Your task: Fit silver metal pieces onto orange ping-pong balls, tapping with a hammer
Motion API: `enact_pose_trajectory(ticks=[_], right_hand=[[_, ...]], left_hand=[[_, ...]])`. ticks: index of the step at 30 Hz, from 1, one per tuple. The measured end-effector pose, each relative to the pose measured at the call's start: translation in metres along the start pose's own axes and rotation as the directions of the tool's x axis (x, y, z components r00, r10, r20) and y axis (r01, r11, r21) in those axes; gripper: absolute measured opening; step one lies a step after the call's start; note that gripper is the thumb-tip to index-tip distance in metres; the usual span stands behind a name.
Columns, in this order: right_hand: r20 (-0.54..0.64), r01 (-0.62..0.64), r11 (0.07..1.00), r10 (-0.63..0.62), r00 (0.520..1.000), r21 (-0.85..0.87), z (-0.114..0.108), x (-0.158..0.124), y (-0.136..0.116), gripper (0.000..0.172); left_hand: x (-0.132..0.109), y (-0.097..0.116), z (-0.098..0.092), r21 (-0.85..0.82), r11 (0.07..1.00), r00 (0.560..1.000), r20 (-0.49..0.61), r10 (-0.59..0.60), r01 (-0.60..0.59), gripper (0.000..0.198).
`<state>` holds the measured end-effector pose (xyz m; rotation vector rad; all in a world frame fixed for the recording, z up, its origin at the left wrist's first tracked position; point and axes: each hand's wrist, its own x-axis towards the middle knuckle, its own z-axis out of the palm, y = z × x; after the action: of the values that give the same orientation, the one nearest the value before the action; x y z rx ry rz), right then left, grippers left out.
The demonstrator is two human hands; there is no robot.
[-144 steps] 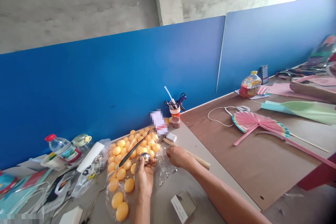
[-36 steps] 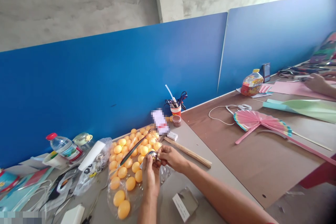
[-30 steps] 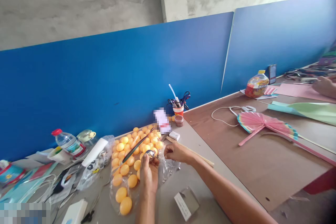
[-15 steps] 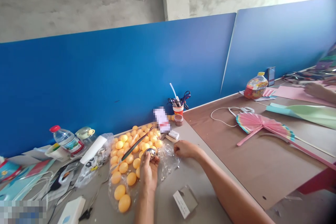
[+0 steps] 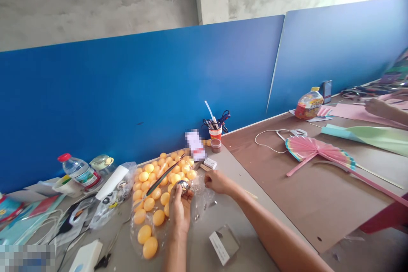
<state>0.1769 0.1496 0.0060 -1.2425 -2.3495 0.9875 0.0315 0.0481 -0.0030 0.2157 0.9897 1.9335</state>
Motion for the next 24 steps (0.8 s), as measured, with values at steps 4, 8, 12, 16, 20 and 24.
enact_pose_trajectory(ticks=[4, 8, 12, 16, 20, 24], right_hand=[[-0.029, -0.005, 0.949, 0.014, 0.999, 0.314, -0.010, 0.001, -0.002, 0.008], [-0.025, -0.027, 0.856, 0.046, 0.999, 0.516, -0.007, 0.000, -0.003, 0.004], [-0.037, -0.010, 0.801, 0.040, 0.998, 0.598, -0.001, -0.001, -0.008, 0.010], [-0.023, -0.011, 0.733, 0.036, 0.999, 0.680, 0.001, -0.001, -0.013, 0.013], [0.006, -0.016, 0.676, 0.018, 1.000, 0.737, 0.003, -0.002, -0.013, 0.019], [0.012, -0.028, 0.606, 0.030, 0.999, 0.795, 0.004, -0.002, -0.013, 0.027]], left_hand=[[0.001, -0.001, 0.000, -0.005, 1.000, 1.000, 0.009, 0.008, -0.008, 0.037], [0.001, -0.001, -0.001, -0.008, 1.000, 1.000, 0.017, 0.014, -0.014, 0.038], [0.000, 0.000, 0.000, -0.003, 1.000, 0.999, 0.033, 0.007, -0.007, 0.040], [-0.002, 0.000, 0.002, 0.001, 1.000, 0.999, 0.039, -0.001, 0.001, 0.039], [-0.003, 0.001, 0.002, 0.003, 1.000, 0.999, 0.033, -0.005, 0.005, 0.037], [-0.002, 0.001, 0.001, 0.004, 1.000, 0.999, 0.038, -0.010, 0.010, 0.037]])
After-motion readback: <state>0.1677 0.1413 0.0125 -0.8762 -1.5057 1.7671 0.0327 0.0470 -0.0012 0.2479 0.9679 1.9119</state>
